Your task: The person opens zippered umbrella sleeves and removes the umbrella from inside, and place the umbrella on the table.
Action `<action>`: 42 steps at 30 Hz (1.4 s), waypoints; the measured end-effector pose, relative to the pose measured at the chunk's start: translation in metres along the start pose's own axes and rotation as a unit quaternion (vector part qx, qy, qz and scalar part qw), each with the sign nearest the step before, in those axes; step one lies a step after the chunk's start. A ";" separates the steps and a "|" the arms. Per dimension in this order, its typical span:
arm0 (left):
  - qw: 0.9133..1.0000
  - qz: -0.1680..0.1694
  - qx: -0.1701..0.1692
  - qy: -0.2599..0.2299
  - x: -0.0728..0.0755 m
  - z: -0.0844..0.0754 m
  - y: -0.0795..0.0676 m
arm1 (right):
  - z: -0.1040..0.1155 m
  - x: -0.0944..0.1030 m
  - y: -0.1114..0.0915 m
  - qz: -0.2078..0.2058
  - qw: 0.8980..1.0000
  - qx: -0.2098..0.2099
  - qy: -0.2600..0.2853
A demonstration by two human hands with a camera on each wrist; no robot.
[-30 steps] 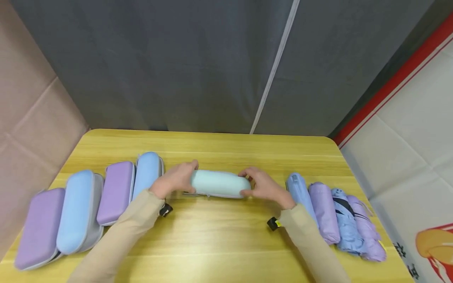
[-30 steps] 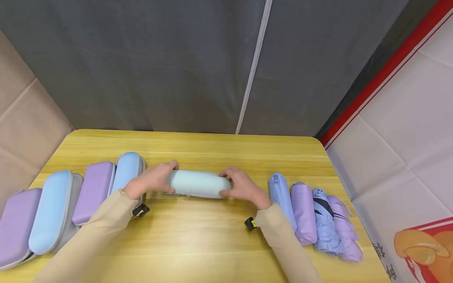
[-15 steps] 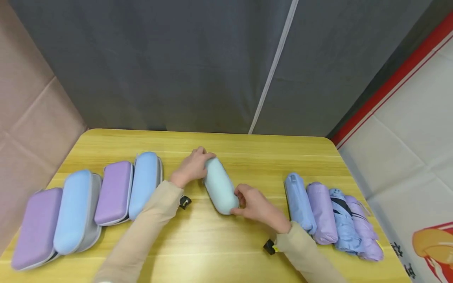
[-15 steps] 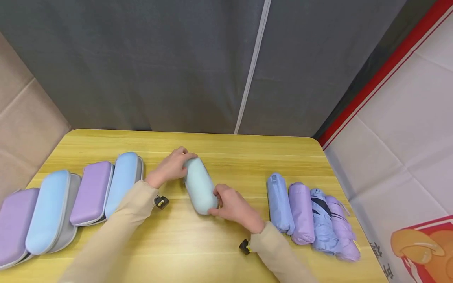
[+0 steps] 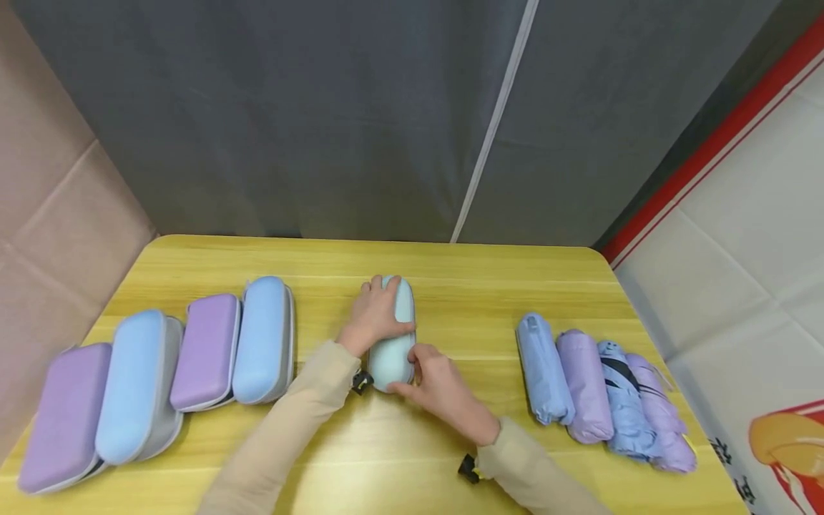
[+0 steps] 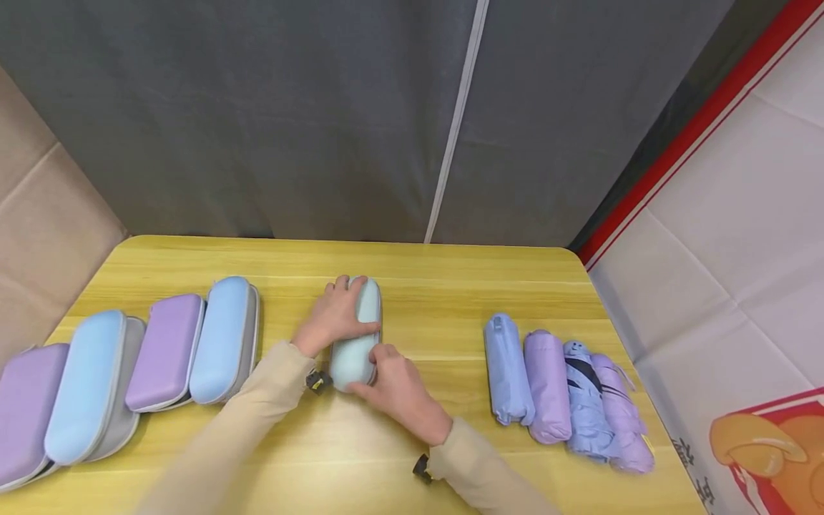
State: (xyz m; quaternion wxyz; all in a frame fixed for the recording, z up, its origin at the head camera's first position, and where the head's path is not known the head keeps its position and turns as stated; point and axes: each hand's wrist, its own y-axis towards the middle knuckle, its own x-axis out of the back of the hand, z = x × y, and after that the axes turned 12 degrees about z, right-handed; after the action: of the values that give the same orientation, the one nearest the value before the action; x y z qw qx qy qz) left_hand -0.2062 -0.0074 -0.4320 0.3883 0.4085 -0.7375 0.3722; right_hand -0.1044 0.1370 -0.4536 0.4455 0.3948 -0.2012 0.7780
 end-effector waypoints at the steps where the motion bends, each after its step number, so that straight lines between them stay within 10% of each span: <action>1: 1.000 -0.004 0.014 -0.008 -0.003 -0.001 -0.002 | -0.002 0.001 0.000 -0.005 1.000 0.011 0.004; 14: 0.986 -0.025 0.059 -0.156 -0.016 -0.003 -0.014 | -0.018 0.013 0.013 -0.058 0.996 -0.013 0.061; 33: 0.994 -0.077 0.068 0.032 -0.020 -0.015 -0.038 | -0.030 0.019 0.027 -0.029 0.995 -0.031 0.093; 42: 0.995 -0.055 0.084 0.003 -0.022 -0.015 -0.041 | -0.035 0.022 0.029 0.000 0.992 -0.022 0.125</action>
State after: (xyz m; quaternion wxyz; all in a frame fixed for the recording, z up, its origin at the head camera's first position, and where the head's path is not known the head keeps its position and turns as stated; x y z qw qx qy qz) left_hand -0.1576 -0.0034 -0.4360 0.3748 0.4786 -0.6789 0.4118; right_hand -0.1506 0.1564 -0.4563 0.4756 0.2844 -0.1605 0.8168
